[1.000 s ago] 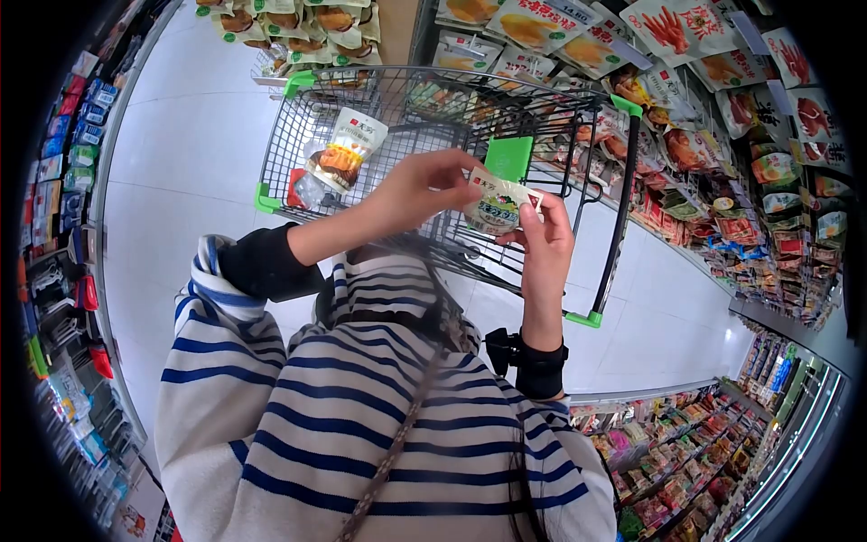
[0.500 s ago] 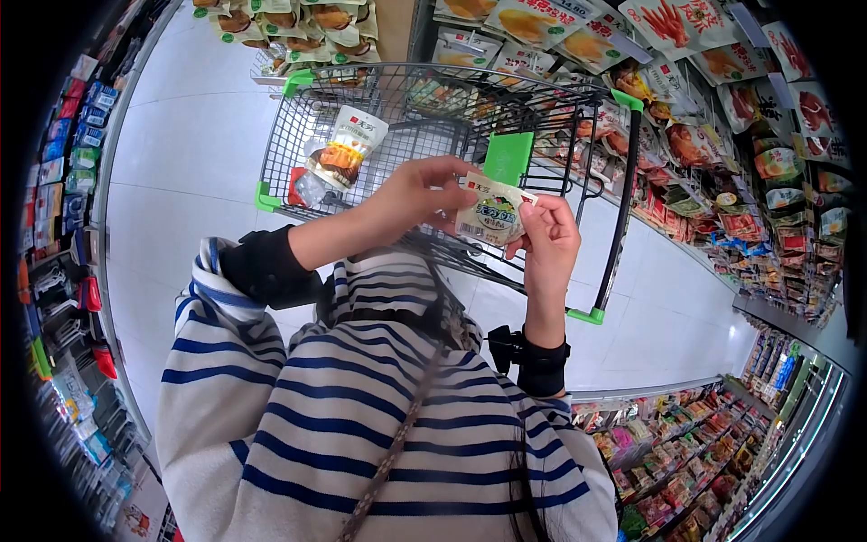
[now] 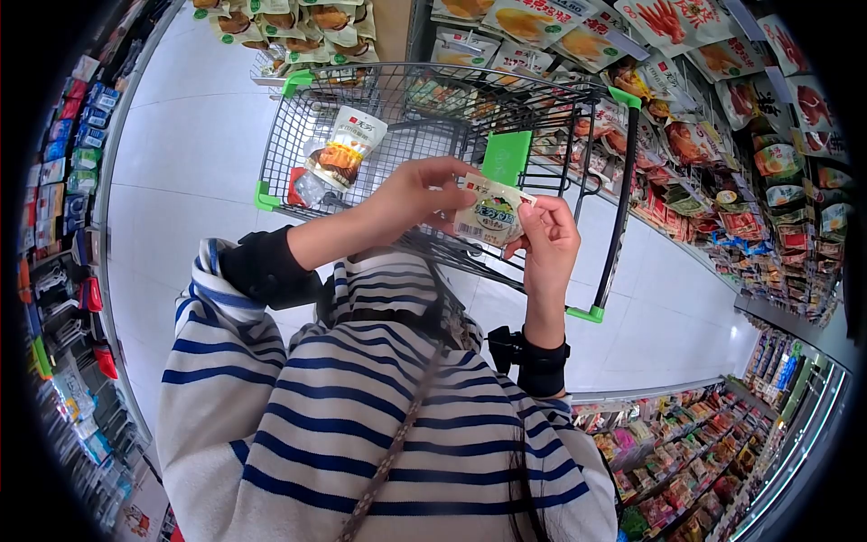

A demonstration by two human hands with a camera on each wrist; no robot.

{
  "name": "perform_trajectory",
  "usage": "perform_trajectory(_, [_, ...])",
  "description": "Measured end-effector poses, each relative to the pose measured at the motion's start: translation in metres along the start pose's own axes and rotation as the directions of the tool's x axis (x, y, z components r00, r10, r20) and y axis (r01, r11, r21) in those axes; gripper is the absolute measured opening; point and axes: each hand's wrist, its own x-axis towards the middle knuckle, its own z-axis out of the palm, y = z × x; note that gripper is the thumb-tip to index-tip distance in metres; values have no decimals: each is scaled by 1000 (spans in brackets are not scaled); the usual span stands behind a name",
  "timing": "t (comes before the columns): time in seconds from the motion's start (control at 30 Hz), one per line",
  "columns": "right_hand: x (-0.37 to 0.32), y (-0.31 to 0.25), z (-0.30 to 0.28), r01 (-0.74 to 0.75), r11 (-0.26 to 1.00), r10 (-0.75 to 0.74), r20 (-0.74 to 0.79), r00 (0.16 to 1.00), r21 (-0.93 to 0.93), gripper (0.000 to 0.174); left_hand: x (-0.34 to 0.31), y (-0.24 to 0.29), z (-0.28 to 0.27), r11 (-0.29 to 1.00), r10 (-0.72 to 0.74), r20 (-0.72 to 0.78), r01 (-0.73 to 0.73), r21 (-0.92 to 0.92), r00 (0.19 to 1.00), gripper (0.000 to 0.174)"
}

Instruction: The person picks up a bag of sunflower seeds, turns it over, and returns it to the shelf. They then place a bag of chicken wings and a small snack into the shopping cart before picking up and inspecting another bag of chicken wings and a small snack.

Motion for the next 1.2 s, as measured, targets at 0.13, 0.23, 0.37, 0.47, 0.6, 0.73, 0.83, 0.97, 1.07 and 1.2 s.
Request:
perform_trajectory(0.13, [-14,5,1,25,999,-27,-23,999,-45,10,-9,-14,-4,997,7,16,-6,-71,1000,29])
perform_trajectory(0.23, [-22,12,0,21,998,-22,-20,1000,-61,10,-19,-21,-5,995,96,52,-94,-37,994,30])
perform_trajectory(0.37, [-32,17,3,38,999,-38,5,999,1,8,-30,-27,-4,993,121,72,-120,-20,990,29])
perform_trajectory(0.47, [-38,16,1,33,999,-33,22,999,5,8,-38,-33,2,991,131,43,-130,-18,990,29])
perform_trajectory(0.6, [-39,15,-1,58,998,-58,34,998,-15,9,-35,-43,5,991,132,30,-131,-42,991,27])
perform_trajectory(0.73, [-40,22,-5,42,999,-41,61,997,-13,9,-36,-62,6,977,207,-14,-207,-57,978,27])
perform_trajectory(0.83, [-38,32,-7,9,1000,-7,125,992,-17,9,-45,-66,6,968,247,-36,-244,60,968,29])
perform_trajectory(0.97, [-32,48,3,-88,994,99,217,971,-60,10,-46,-98,-8,916,369,-107,-341,213,923,33])
perform_trajectory(1.07, [-34,51,21,-93,983,140,318,938,-156,9,-58,-118,-15,942,333,-188,-321,94,924,37])
perform_trajectory(1.2, [-41,55,40,-60,987,116,404,907,-150,11,-93,-110,-18,938,348,-250,-334,98,904,38])
